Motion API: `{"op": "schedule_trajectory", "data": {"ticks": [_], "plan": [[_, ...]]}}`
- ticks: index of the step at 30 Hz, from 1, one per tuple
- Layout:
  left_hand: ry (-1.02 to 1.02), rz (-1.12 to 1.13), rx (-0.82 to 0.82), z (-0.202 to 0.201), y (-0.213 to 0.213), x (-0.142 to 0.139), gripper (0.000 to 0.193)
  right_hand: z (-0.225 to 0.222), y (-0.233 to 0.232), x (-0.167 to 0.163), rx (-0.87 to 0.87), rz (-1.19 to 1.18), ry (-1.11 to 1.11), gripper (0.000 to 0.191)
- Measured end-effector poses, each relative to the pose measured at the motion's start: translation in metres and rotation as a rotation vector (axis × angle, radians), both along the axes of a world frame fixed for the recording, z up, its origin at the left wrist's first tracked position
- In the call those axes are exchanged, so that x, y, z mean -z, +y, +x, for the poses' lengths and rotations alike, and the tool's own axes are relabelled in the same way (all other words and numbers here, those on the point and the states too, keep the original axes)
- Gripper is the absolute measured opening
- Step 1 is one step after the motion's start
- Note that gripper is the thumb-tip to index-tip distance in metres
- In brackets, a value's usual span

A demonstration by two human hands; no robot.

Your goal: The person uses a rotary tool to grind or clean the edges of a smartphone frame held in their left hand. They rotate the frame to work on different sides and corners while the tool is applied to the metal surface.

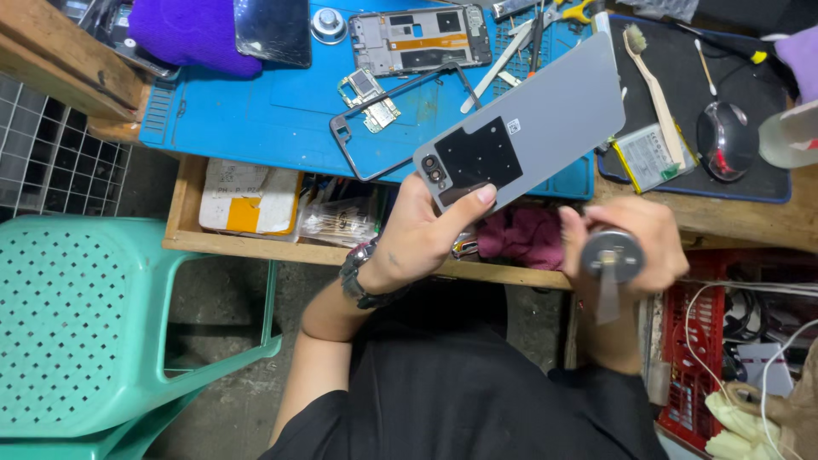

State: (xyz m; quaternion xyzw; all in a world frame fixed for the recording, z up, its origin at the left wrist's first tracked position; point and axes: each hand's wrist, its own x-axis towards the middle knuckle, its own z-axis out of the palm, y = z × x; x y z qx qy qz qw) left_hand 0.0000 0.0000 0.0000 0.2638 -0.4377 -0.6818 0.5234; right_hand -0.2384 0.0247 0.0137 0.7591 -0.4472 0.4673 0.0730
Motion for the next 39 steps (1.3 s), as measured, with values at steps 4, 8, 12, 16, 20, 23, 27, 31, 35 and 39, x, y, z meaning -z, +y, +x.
{"op": "schedule_trajectory", "data": {"ticks": [4,8,12,16,20,23,27,31,35,39], "plan": [[-0.011,0.039,0.024,-0.013,-0.002,-0.005,0.017,0.014,-0.018,-0.014,-0.219,-0.120,0.096,0.022],[0.019,-0.026,0.049,-0.015,-0.001,-0.011,0.021,0.015,-0.031,-0.033,-0.344,-0.253,0.243,0.015],[-0.042,-0.071,0.053,-0.009,0.003,-0.015,0.024,0.015,-0.025,-0.046,-0.364,-0.258,0.439,0.011],[-0.059,-0.162,0.099,-0.001,0.000,-0.027,0.031,0.015,-0.027,-0.050,-0.324,-0.339,0.612,0.010],[-0.106,-0.208,0.110,0.001,-0.002,-0.042,0.054,0.009,-0.033,-0.050,-0.345,-0.400,0.702,0.010],[-0.180,-0.238,0.123,0.000,-0.004,-0.051,0.055,0.007,-0.039,-0.048,-0.383,-0.464,0.708,0.011],[-0.288,-0.147,0.147,0.000,-0.006,-0.055,0.060,0.007,-0.046,-0.043,-0.399,-0.473,0.656,0.012],[-0.232,-0.307,0.130,0.002,-0.011,-0.056,0.055,0.005,-0.052,-0.041,-0.441,-0.379,0.582,0.013],[-0.173,-0.307,0.149,0.006,-0.014,-0.055,0.053,0.001,-0.053,-0.039,-0.460,-0.375,0.536,0.015],[-0.064,-0.241,0.162,0.011,-0.013,-0.052,0.053,0.001,-0.045,-0.033,-0.421,-0.392,0.564,0.016]]}}
